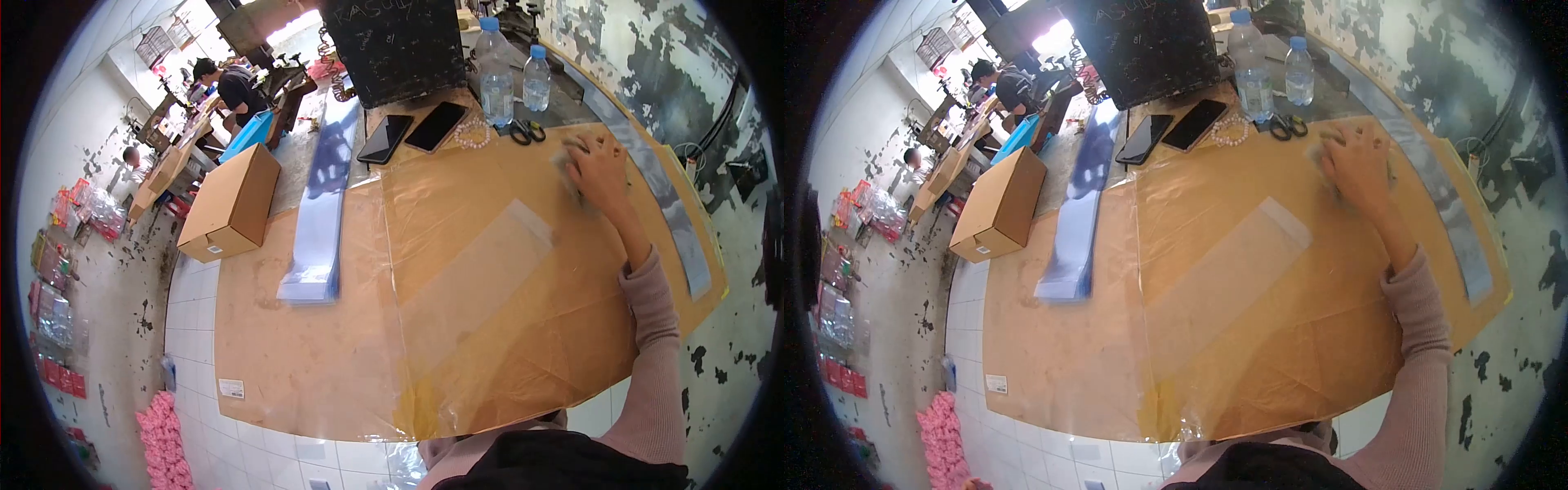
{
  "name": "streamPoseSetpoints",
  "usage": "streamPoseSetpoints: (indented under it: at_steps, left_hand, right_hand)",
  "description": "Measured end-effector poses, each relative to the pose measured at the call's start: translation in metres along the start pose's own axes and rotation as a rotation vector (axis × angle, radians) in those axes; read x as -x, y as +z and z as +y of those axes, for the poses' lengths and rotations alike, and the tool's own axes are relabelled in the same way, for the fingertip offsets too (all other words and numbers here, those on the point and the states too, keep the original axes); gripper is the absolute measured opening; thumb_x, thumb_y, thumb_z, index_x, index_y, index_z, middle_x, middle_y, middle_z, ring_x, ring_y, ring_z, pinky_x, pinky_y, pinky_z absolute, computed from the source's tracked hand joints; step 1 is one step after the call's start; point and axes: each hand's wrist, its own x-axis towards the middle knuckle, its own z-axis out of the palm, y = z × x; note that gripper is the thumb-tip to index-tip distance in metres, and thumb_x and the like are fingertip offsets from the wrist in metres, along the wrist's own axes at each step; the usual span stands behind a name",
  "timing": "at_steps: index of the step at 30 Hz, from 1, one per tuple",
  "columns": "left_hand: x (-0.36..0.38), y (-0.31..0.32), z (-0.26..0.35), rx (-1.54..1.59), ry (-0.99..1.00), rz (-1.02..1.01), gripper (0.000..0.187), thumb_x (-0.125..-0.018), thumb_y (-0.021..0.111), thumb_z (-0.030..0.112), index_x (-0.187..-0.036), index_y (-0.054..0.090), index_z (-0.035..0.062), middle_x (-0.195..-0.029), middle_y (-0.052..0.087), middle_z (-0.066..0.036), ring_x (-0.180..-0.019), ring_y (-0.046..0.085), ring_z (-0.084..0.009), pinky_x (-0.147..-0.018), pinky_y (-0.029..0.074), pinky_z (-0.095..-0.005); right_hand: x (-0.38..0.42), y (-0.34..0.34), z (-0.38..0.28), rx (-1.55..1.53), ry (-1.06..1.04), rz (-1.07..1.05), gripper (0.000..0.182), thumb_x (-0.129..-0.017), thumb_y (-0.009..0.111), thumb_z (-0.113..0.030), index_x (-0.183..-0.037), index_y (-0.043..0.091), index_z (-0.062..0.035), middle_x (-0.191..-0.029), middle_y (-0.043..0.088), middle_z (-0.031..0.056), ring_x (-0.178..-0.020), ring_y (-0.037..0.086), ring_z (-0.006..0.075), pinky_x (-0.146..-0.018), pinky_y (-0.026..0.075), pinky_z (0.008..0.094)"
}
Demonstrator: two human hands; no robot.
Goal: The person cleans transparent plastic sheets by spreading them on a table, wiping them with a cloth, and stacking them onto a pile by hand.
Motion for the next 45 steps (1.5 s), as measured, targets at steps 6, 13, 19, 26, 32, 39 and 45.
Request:
streamPoseSetpoints:
  at_steps: [6, 13, 19, 26, 32, 39, 45]
  left_hand:
    - [-0.037, 0.039, 0.049, -0.015, 0.326, 0.095, 0.023, -0.092, 0.05, 0.019, -0.095, 0.059, -0.0016, -0.059, 0.056, -0.005, -0.052, 0.052, -0.0128, -0.05, 0.043, -0.0256]
    - [-0.074, 0.072, 0.082, -0.064, 0.609, 0.294, 0.019, -0.09, 0.051, 0.018, -0.083, 0.059, 0.0019, -0.068, 0.058, -0.008, -0.067, 0.055, -0.0171, -0.063, 0.045, -0.0298]
    - [-0.055, 0.138, 0.054, 0.136, 0.912, 0.256, 0.021, -0.088, 0.052, 0.016, -0.072, 0.059, 0.0049, -0.075, 0.06, -0.01, -0.08, 0.058, -0.0208, -0.074, 0.046, -0.0333]
    - [0.029, 0.27, 0.067, 0.051, 0.781, -0.552, 0.015, -0.067, 0.066, -0.002, -0.076, 0.066, 0.009, -0.089, 0.065, -0.004, -0.091, 0.059, -0.0232, -0.09, 0.04, -0.0425]
    - [0.034, 0.273, 0.067, -0.03, 0.725, -0.583, 0.016, -0.067, 0.065, -0.002, -0.08, 0.064, 0.007, -0.089, 0.064, -0.004, -0.09, 0.06, -0.0228, -0.087, 0.041, -0.0417]
    - [0.049, 0.26, 0.053, -0.205, 0.718, -0.382, 0.014, -0.072, 0.062, -0.002, -0.082, 0.062, 0.0069, -0.086, 0.064, -0.004, -0.088, 0.061, -0.0217, -0.076, 0.044, -0.0347]
    - [0.053, 0.263, 0.051, -0.219, 0.685, -0.338, 0.014, -0.074, 0.06, -0.003, -0.084, 0.062, 0.0071, -0.089, 0.064, -0.005, -0.089, 0.061, -0.022, -0.076, 0.044, -0.034]
  right_hand:
    - [0.024, 0.022, -0.025, -0.643, -0.761, -0.291, 0.053, -0.07, 0.065, -0.024, -0.121, 0.053, -0.011, -0.13, 0.043, 0.0139, -0.123, 0.035, 0.0337, -0.094, 0.033, 0.0485]
    - [-0.028, 0.039, -0.001, -0.628, -0.86, -0.209, 0.027, -0.067, 0.068, -0.009, -0.093, 0.06, -0.0068, -0.088, 0.061, 0.006, -0.086, 0.053, 0.0263, -0.083, 0.038, 0.037]
    - [-0.088, 0.024, 0.114, -0.444, -0.257, 0.65, 0.017, -0.075, 0.059, -0.009, -0.092, 0.064, -0.0069, -0.098, 0.063, 0.0096, -0.092, 0.055, 0.0279, -0.085, 0.041, 0.0371]
    - [-0.028, 0.125, 0.201, -0.439, 0.087, 0.001, 0.065, -0.076, 0.061, -0.024, -0.133, 0.036, -0.0026, -0.125, 0.047, 0.0229, -0.119, 0.041, 0.0372, -0.1, 0.032, 0.0397]
    - [0.029, 0.061, 0.121, -0.544, -0.098, -0.091, 0.11, -0.061, 0.076, -0.046, -0.141, 0.016, -0.001, -0.141, 0.024, 0.0273, -0.133, 0.02, 0.038, -0.108, 0.02, 0.0382]
    - [0.049, 0.07, 0.156, -0.449, -0.005, -0.201, 0.108, -0.06, 0.078, -0.045, -0.14, 0.019, -0.0035, -0.137, 0.031, 0.0252, -0.128, 0.029, 0.0377, -0.105, 0.025, 0.0392]
    - [0.043, 0.085, 0.181, -0.534, 0.32, -0.116, 0.061, -0.073, 0.071, -0.03, -0.121, 0.049, 0.0004, -0.117, 0.055, 0.0145, -0.111, 0.05, 0.0252, -0.091, 0.039, 0.0353]
